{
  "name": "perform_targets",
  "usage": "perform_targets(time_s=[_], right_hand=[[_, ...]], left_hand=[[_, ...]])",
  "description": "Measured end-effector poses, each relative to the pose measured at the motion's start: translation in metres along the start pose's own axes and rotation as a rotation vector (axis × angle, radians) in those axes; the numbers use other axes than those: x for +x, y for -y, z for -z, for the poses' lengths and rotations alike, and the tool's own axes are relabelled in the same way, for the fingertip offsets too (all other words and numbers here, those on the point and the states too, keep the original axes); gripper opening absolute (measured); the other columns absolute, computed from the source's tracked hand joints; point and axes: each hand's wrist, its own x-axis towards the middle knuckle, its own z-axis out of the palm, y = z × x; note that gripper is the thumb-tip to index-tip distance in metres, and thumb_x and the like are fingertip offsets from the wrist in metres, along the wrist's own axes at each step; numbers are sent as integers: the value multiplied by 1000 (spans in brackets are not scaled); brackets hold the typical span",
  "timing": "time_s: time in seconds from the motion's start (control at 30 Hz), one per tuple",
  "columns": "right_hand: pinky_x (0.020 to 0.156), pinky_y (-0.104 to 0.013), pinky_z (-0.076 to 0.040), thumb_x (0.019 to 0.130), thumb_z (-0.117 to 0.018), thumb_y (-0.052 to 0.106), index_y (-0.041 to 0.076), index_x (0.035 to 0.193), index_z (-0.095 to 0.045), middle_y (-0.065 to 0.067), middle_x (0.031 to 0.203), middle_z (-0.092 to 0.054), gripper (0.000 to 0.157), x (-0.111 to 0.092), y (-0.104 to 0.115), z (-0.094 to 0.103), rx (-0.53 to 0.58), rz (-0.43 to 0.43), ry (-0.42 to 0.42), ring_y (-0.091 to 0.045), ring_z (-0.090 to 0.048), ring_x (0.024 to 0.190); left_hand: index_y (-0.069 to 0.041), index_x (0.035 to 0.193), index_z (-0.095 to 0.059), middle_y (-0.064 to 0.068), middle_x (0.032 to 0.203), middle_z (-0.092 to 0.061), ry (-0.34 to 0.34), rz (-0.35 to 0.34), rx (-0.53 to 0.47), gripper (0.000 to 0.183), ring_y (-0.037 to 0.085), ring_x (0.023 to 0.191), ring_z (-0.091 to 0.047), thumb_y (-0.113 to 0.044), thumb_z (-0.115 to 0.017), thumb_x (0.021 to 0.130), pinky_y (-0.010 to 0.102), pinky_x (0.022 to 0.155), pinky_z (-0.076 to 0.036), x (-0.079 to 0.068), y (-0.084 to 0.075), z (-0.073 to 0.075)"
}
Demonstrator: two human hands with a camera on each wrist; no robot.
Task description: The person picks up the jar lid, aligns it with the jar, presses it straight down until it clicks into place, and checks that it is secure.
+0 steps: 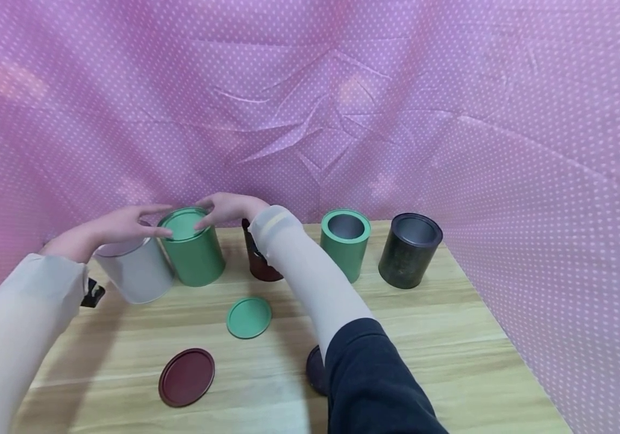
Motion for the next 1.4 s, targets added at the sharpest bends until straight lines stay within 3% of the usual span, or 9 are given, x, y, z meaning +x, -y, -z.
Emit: perform_targets(time_s=[0.2,0.6,0.73,1.0,1.23,1.4], right_hand=[[120,-47,-21,88,-65,52,30,153,-27,4,161,-24,78,-7,1,3,-49,2,1,-22,-20,149],[120,-43,-21,88,-62,54,29,156,-18,-1,161,-24,84,-31,-2,4,-98,43,4,-22,-22,148],[122,-38,-17,88,-64,54,29,156,-18,3,162,-20,86,-41,-3,2,-102,72,0,-17,-17,149],[123,-43,-4,91,-60,51,28,156,-18,4,164,-4,81,-65,-7,-3,-158,124,-15,-18,4,151],[123,-42,-5,94,-59,46,18,156,-17,-4,164,-6,80,-84,-13,-10,-225,171,-65,-25,4,151],[123,-42,-4,94,-60,42,16,157,-14,-6,164,-6,83,-98,-17,-18,-209,167,-73,-25,6,151]], left_hand=[[-5,153,-23,34,153,-21,-45,4,-13,84,57,136,-23,-48,-61,92,73,104,-22,-7,-7,0],[-11,155,-21,27,158,-15,-78,-17,-29,87,54,140,-17,-53,-61,90,75,106,-16,-18,-21,-9],[-11,155,-21,27,158,-12,-82,-52,-11,86,54,141,-16,-50,-62,90,75,106,-15,-22,-28,-14],[1,150,-29,28,155,-21,-151,-171,46,79,52,144,-7,-34,-68,90,72,110,-8,-28,-41,-26],[2,148,-32,27,154,-25,-196,-231,76,78,51,144,-10,-33,-69,89,68,113,-8,-33,-49,-38],[1,148,-34,26,154,-29,-211,-277,99,79,49,144,-14,-35,-71,87,68,113,-14,-36,-53,-50]])
